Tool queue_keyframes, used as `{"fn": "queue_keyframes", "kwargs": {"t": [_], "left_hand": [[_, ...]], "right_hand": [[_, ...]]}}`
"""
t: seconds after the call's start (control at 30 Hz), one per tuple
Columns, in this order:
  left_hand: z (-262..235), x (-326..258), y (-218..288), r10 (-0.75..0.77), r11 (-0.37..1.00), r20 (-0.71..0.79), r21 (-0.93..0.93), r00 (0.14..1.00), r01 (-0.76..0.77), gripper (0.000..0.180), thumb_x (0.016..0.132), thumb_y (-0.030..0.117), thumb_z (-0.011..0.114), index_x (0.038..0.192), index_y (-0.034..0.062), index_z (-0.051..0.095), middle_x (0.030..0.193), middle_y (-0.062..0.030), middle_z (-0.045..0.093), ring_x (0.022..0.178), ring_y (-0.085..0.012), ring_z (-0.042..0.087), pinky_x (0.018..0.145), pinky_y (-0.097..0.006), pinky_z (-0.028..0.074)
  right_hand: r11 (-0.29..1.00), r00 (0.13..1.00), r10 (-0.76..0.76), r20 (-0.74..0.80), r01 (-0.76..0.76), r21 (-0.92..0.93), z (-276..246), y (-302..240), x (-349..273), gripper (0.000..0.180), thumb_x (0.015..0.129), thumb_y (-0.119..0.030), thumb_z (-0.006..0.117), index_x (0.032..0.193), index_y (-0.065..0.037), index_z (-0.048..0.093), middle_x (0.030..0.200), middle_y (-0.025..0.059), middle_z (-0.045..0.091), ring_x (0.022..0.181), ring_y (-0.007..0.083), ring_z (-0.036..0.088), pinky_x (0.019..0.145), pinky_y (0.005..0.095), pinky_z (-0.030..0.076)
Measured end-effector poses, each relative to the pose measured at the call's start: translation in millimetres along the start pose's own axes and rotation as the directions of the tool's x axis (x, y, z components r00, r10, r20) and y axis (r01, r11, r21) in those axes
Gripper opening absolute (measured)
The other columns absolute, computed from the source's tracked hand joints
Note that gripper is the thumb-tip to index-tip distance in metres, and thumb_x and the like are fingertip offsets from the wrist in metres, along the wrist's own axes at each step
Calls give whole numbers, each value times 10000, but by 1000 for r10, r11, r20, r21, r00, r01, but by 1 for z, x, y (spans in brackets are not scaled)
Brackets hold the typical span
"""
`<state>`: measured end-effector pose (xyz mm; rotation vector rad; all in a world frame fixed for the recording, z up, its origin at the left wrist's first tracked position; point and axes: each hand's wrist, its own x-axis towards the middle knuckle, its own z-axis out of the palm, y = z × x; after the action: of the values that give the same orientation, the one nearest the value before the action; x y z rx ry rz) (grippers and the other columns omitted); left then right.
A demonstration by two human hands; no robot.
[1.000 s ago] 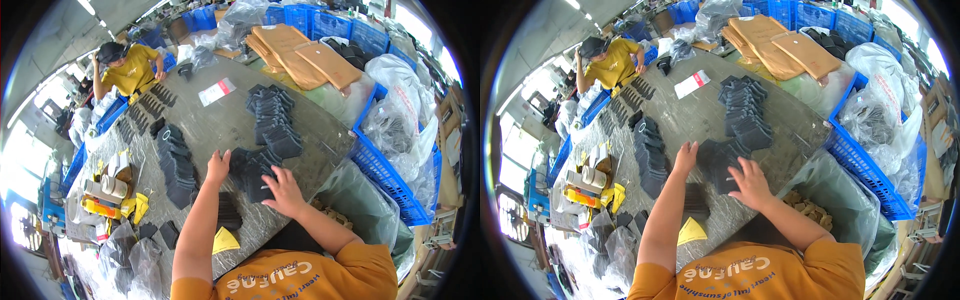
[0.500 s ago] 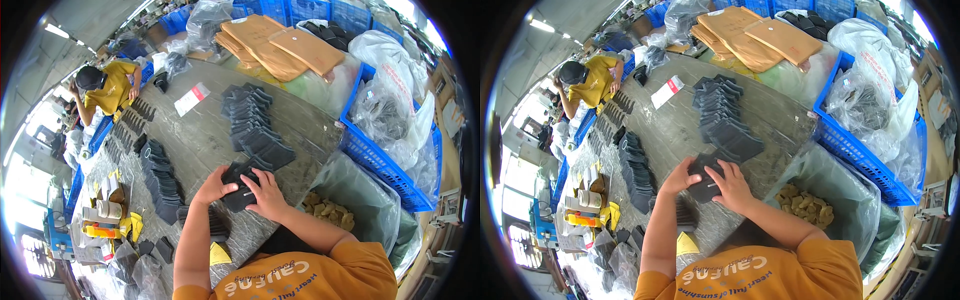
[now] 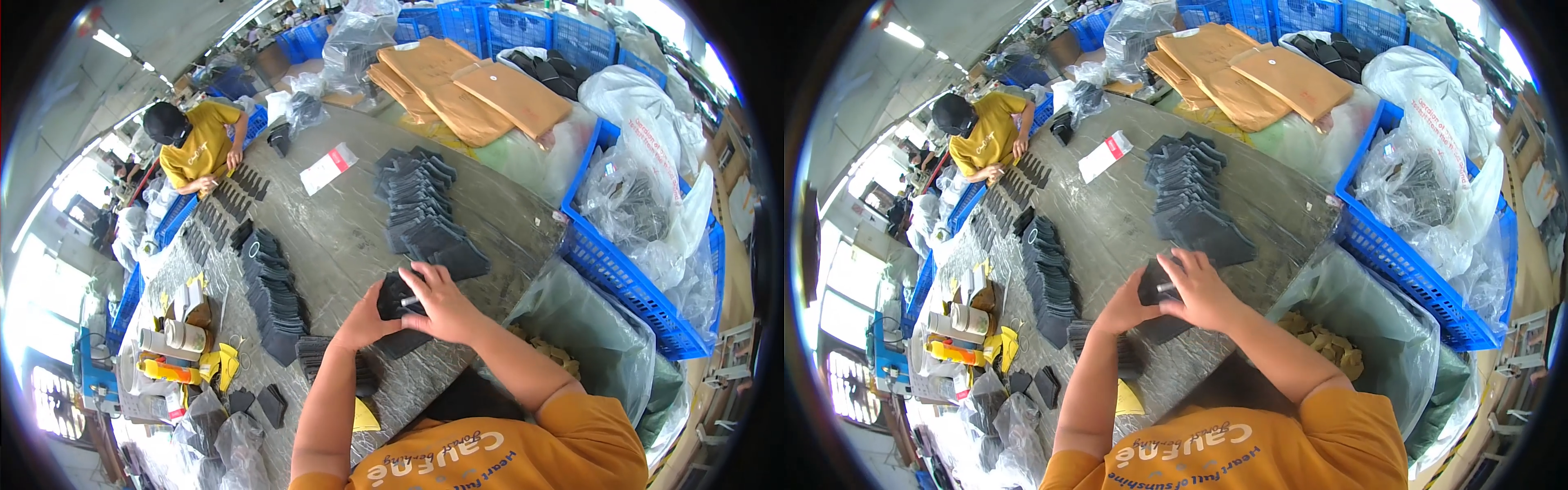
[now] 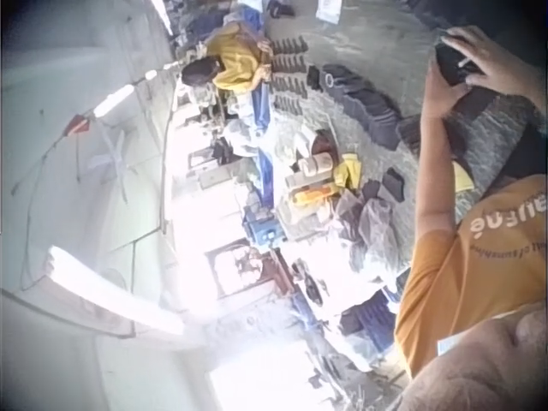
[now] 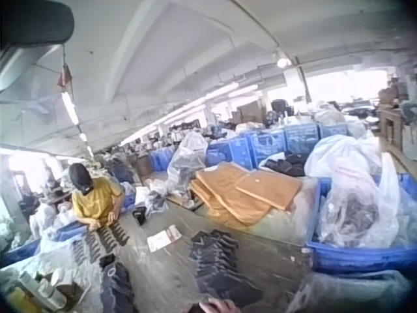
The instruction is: Sort and bundle stacks of black shoe components using white string.
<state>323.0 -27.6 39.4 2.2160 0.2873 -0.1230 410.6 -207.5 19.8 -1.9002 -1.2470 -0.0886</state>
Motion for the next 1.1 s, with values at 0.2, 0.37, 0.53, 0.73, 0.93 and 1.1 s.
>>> {"fn": "queue_keyframes", "kwargs": {"t": [0.2, 0.37, 0.53, 0.73, 0.93, 1.1], "left_hand": [[2, -1, -10, 37, 996, 40, -82, 998, -34, 851, 633, 232, 806, 1304, -45, 362, 1249, -231, 520, 1201, -331, 481, 1005, -377, 374], [19, 8, 1, 143, 987, -17, -74, 990, -144, 824, 641, 221, 800, 1296, -34, 371, 1242, -231, 525, 1195, -340, 483, 1013, -385, 369], [14, -12, -8, 146, 977, -77, 167, 986, -132, 924, 648, 258, 785, 1385, 6, 288, 1316, -245, 435, 1216, -384, 439, 1010, -405, 379], [26, -34, 18, 295, 934, -98, 242, 950, -265, 872, 641, 244, 802, 1360, 21, 362, 1270, -229, 475, 1162, -386, 482, 977, -407, 415], [54, -43, -24, 257, 868, -477, -269, 840, -418, 748, 717, 310, 769, 1305, -6, 431, 1214, -149, 531, 1063, -257, 549, 937, -368, 428], [82, -35, -22, 85, 623, -533, -631, 842, -462, 527, 947, 369, 464, 1294, -26, 426, 1222, -131, 516, 1120, -233, 507, 1003, -354, 358]], "right_hand": [[999, 983, 25, 181, -30, 25, 50, -7, 108, 227, 801, -25, 529, 1013, -29, 613, 957, 175, 562, 946, 357, 562, 768, 424, 454], [931, 578, 258, 774, 65, -358, 121, 29, 152, 310, 848, -215, 559, 1073, -15, 635, 1132, 224, 582, 1006, 361, 592, 854, 439, 465], [914, 884, -259, 388, 95, 394, 6, 9, 118, 727, 770, -255, 719, 1374, -40, 376, 1307, 227, 475, 1207, 353, 458, 1007, 413, 371], [988, 941, -121, 316, 83, 132, -34, 21, -8, 1148, 497, -227, 883, 1436, -86, 237, 1427, 212, 265, 1305, 405, 290, 1084, 471, 267], [947, 965, -197, 172, 142, 288, 1, 5, -30, 1051, 528, -182, 865, 1407, -87, 298, 1377, 216, 313, 1278, 384, 337, 1053, 441, 319], [971, 960, -55, 274, -13, 240, 1, 2, -35, 1027, 534, -231, 848, 1406, -108, 318, 1218, 142, 474, 1153, 327, 451, 961, 443, 372]]}}
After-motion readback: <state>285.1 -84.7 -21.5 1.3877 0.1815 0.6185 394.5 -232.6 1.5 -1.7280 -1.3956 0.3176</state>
